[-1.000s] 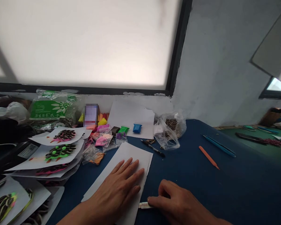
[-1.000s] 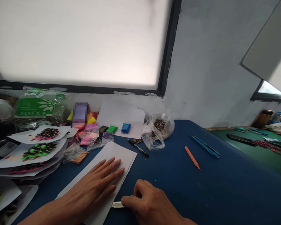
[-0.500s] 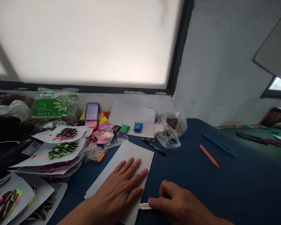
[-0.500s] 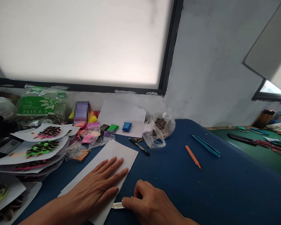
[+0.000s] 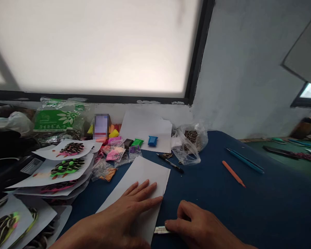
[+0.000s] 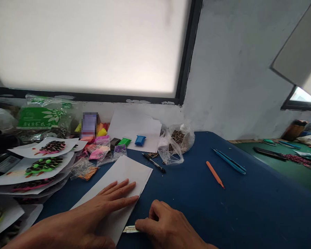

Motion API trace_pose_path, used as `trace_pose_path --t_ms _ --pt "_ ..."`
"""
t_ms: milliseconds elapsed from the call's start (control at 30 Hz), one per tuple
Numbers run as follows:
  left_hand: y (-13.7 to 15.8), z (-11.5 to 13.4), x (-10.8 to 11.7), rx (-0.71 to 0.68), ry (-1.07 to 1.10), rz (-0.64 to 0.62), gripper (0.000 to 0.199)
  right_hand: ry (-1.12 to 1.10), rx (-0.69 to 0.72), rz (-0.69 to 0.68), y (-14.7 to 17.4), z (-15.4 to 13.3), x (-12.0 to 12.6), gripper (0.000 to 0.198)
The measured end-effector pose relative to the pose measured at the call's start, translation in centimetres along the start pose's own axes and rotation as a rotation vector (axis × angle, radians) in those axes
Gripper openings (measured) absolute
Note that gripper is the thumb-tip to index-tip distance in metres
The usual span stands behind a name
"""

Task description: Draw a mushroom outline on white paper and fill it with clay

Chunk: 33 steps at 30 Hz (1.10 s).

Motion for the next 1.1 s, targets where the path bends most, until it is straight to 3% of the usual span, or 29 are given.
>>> trace_pose_path --t_ms 500,833,1100 --pt "-0.51 -0.77 0.07 0.041 0.069 -0.087 0.089 0.001 0.007 -0.042 0.02 -0.37 0.48 0.03" --pt "-0.83 -0.9 -0.01 0.012 0.075 -0.08 0.091 -0.026 -0.005 -0.082 -0.25 -0.64 0.78 0.031" --pt "-0.63 -0.78 0.41 0.027 0.089 -0.117 0.082 -0.025 -0.021 -0.112 -0.31 -0.53 0.67 0.035"
Point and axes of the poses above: each hand's wrist, its own y-axis away from the middle knuckle, its own x-axis out of the back of the hand, z = x × y, the point moved 5 cm from there along -y, towards the middle knuckle, and after that the axes turned 6 degrees about x, right-handed, at the moved point
